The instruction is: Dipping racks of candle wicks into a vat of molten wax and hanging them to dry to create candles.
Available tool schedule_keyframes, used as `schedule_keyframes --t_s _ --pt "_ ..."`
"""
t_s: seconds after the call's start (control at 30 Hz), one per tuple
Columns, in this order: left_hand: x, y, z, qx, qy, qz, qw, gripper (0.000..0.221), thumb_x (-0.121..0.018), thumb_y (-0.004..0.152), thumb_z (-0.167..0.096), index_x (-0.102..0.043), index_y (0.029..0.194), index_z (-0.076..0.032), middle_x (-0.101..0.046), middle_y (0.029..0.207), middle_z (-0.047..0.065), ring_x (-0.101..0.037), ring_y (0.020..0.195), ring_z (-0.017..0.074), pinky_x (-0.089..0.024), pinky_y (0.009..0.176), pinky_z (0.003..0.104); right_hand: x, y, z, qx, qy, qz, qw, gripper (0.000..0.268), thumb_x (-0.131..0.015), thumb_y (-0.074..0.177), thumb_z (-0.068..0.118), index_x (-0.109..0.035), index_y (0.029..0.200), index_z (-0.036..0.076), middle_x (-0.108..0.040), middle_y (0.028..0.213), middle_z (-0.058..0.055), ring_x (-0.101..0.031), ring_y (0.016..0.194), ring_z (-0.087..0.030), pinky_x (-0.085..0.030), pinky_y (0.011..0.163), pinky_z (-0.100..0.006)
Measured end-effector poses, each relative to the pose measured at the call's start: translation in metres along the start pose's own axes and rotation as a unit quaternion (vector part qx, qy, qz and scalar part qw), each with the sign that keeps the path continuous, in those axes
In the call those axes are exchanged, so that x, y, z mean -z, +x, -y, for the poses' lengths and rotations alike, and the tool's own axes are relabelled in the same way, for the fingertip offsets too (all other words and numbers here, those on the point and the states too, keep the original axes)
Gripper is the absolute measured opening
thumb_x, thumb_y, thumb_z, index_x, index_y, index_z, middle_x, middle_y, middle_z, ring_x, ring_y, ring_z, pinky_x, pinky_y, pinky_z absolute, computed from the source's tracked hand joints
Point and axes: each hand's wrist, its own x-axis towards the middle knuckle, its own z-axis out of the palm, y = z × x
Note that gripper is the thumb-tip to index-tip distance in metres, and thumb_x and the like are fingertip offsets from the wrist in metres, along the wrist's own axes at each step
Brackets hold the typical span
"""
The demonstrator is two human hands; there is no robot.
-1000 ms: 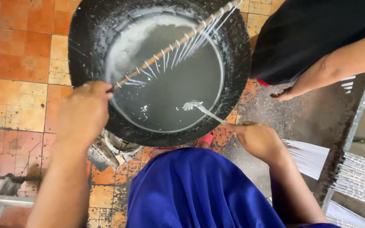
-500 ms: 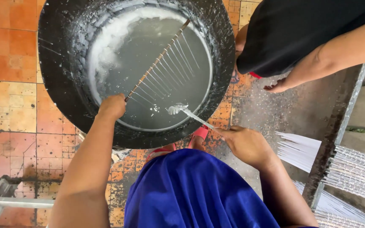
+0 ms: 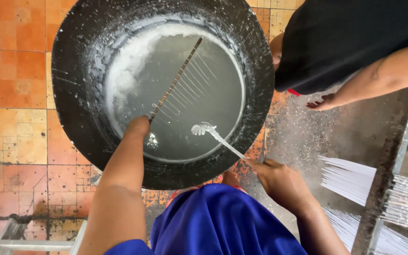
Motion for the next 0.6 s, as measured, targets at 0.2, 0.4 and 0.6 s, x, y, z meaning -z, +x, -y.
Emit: schedule_keyframes --t_s 0.2,0.4,0.6 --pt "-0.007 0.029 0.012 -0.001 -0.026 -0.025 0.999 0.041 -0.048 0.097 0.003 -0.060 0.135 -0.009 -0.070 0.125 0.017 -0.068 0.112 0.0390 -0.059 0.090 0.047 -0.014 0.010 0.008 -0.029 0.030 -0.011 0.999 0.050 -0.045 0.100 0.037 -0.053 0.146 0.053 -0.066 0.101 0.001 -0.071 0.093 -0.035 -0.055 0.081 -0.051" --pt "-0.005 0.034 0.019 -0.046 -0.049 -0.046 0.997 0.030 -0.041 0.103 -0.002 -0.059 0.127 -0.005 -0.069 0.116 0.020 -0.068 0.101 0.0393 -0.056 0.080 0.048 -0.024 0.016 0.011 -0.018 0.037 -0.046 0.998 0.049 -0.053 0.098 0.033 -0.054 0.145 0.049 -0.069 0.103 0.005 -0.072 0.090 -0.031 -0.057 0.076 -0.050" --pt "0.008 0.054 0.034 -0.049 -0.044 -0.062 0.996 0.027 -0.044 0.099 -0.006 -0.062 0.119 -0.005 -0.071 0.104 0.018 -0.067 0.090 0.0380 -0.054 0.075 0.048 -0.035 0.020 0.008 0.002 0.052 -0.103 0.993 0.048 -0.054 0.099 0.034 -0.055 0.146 0.045 -0.067 0.096 0.005 -0.071 0.080 -0.030 -0.055 0.066 -0.048"
